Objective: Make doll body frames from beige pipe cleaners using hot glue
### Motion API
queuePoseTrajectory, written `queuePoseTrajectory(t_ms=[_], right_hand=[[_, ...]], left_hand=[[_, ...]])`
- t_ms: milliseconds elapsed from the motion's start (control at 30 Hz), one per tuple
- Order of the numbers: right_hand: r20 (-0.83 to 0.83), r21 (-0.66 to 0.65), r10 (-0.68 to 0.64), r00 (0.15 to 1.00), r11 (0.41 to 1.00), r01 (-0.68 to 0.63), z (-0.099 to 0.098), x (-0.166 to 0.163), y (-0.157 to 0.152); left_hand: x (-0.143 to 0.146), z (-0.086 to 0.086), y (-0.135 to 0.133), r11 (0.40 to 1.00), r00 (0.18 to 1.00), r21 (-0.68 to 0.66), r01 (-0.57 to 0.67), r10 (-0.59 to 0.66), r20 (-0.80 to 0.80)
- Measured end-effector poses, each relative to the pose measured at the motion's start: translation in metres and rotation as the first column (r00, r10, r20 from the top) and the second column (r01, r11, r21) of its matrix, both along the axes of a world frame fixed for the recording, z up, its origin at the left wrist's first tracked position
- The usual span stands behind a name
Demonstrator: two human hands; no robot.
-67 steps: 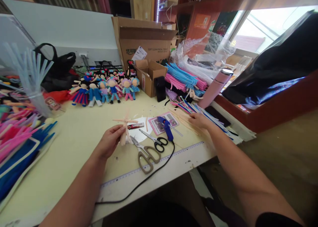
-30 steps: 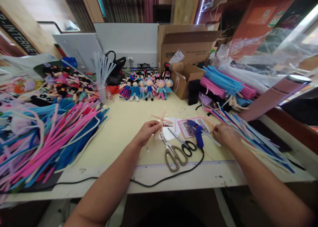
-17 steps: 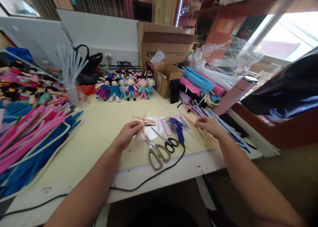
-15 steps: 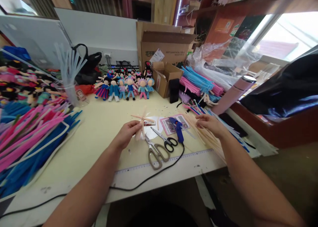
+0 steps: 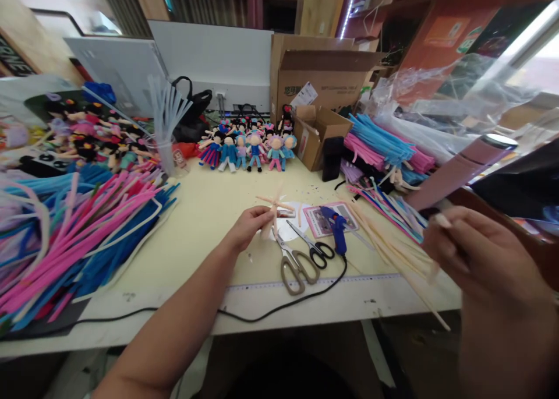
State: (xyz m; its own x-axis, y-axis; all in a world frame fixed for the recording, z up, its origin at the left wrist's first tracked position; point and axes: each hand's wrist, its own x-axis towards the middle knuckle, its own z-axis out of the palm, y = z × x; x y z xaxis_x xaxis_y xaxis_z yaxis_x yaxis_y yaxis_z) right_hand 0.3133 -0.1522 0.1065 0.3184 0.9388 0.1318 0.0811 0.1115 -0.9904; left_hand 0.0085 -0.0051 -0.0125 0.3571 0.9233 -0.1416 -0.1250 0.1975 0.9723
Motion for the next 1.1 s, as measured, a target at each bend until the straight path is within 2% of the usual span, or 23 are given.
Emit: queuePoseTrajectory(t_ms=[67,100,167,200,233,333,500,633,833,1100], right_hand=[[0.059,-0.051,0.158,0.986,0.987,-0.155,0.000,-0.031,-0.011],[0.069,-0.122,0.270,0.960,0.958,-0.260,-0.004,-0.048,-0.011],[0.107,-0.216,0.499,0.860,0.856,-0.470,-0.018,-0.079,0.000],[0.164,-0.223,0.523,0.837,0.846,-0.485,-0.026,-0.093,0.010],[0.228,-0.196,0.506,0.832,0.861,-0.469,-0.035,-0.104,0.022],[0.373,-0.025,0.303,0.877,0.948,-0.317,-0.056,-0.126,0.060],[0.425,0.124,0.121,0.897,0.974,-0.190,-0.074,-0.136,0.099],[0.335,0.153,0.091,0.938,0.977,-0.149,-0.080,-0.139,0.109],[0.121,0.144,0.092,0.988,0.984,-0.109,-0.085,-0.139,0.108],[0.102,0.156,0.104,0.989,0.980,-0.119,-0.084,-0.139,0.101]], left_hand=[[0.000,-0.001,0.000,1.000,1.000,0.003,-0.006,0.006,0.005],[0.000,-0.001,0.000,1.000,1.000,0.009,-0.012,0.012,0.011],[0.000,-0.001,0.000,0.999,1.000,0.027,-0.021,0.020,0.024],[0.000,-0.001,-0.001,0.999,0.999,0.037,-0.023,0.022,0.024],[-0.001,-0.001,-0.001,0.999,0.999,0.049,-0.024,0.022,0.022],[-0.001,0.001,-0.002,0.996,0.999,0.084,-0.042,0.041,0.016],[-0.002,0.003,-0.003,0.989,0.997,0.130,-0.076,0.075,0.010],[-0.002,0.004,-0.004,0.986,0.993,0.123,-0.115,0.112,0.028],[0.001,0.006,-0.005,0.992,0.986,-0.057,-0.109,0.115,0.118],[0.003,0.009,-0.007,0.992,0.987,-0.070,-0.109,0.117,0.114]])
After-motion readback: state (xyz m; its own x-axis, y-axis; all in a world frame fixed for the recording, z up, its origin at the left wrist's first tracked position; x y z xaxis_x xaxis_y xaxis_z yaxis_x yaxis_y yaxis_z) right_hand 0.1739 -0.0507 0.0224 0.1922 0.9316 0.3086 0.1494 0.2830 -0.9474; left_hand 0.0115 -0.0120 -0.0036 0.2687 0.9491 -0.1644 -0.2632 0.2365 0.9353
